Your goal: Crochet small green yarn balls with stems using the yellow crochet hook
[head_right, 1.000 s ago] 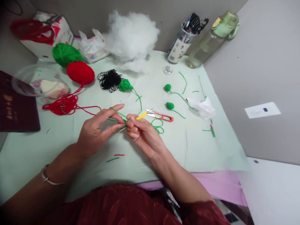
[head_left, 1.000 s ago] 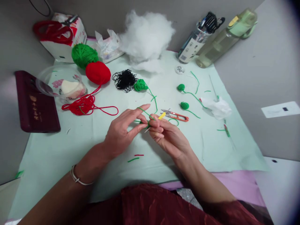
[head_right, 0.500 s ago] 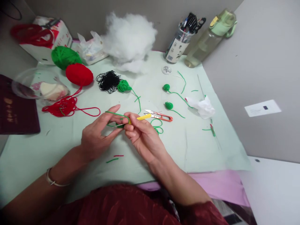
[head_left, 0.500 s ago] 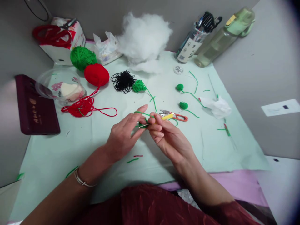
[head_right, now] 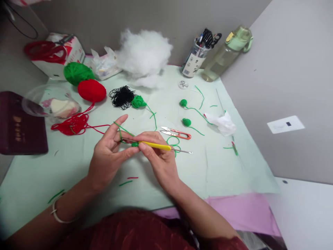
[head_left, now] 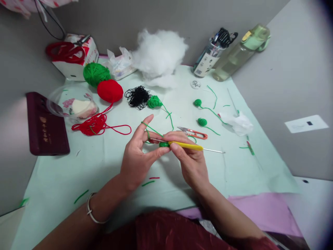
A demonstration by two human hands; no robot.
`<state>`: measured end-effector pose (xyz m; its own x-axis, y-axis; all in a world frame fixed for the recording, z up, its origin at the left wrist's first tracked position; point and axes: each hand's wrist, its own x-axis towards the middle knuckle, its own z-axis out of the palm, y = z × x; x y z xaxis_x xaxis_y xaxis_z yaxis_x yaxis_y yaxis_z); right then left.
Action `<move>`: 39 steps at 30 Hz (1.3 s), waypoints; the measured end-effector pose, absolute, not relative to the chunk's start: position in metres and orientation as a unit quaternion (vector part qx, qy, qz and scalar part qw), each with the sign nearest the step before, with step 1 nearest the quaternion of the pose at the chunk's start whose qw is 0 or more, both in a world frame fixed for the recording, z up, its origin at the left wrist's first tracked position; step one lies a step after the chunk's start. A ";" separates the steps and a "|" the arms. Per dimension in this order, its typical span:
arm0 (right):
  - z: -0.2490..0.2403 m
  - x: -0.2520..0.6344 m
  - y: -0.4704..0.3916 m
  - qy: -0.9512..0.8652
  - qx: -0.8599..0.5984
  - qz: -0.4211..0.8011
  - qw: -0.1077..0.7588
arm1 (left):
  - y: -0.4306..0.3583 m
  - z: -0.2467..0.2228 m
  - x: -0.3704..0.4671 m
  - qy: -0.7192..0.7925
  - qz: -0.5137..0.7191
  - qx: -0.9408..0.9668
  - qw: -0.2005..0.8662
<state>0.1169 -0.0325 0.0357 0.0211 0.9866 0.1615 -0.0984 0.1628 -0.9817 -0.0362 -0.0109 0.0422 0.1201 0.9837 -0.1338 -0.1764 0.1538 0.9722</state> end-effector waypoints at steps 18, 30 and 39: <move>0.064 0.147 -0.036 -0.290 -0.247 0.802 0.461 | 0.049 0.072 -0.121 0.492 0.484 0.527 0.496; 0.072 0.144 -0.035 -0.331 -0.263 0.751 0.507 | 0.020 0.082 -0.058 0.412 0.485 0.630 0.445; 0.072 0.142 -0.032 -0.355 -0.314 0.640 0.605 | 0.014 0.116 -0.060 0.317 0.551 0.339 0.693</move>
<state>0.1417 -0.0321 0.0719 -0.0703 0.9971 0.0278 -0.5517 -0.0157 -0.8339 -0.0602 0.0138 0.1159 0.1910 0.9794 -0.0658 -0.5495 0.1622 0.8196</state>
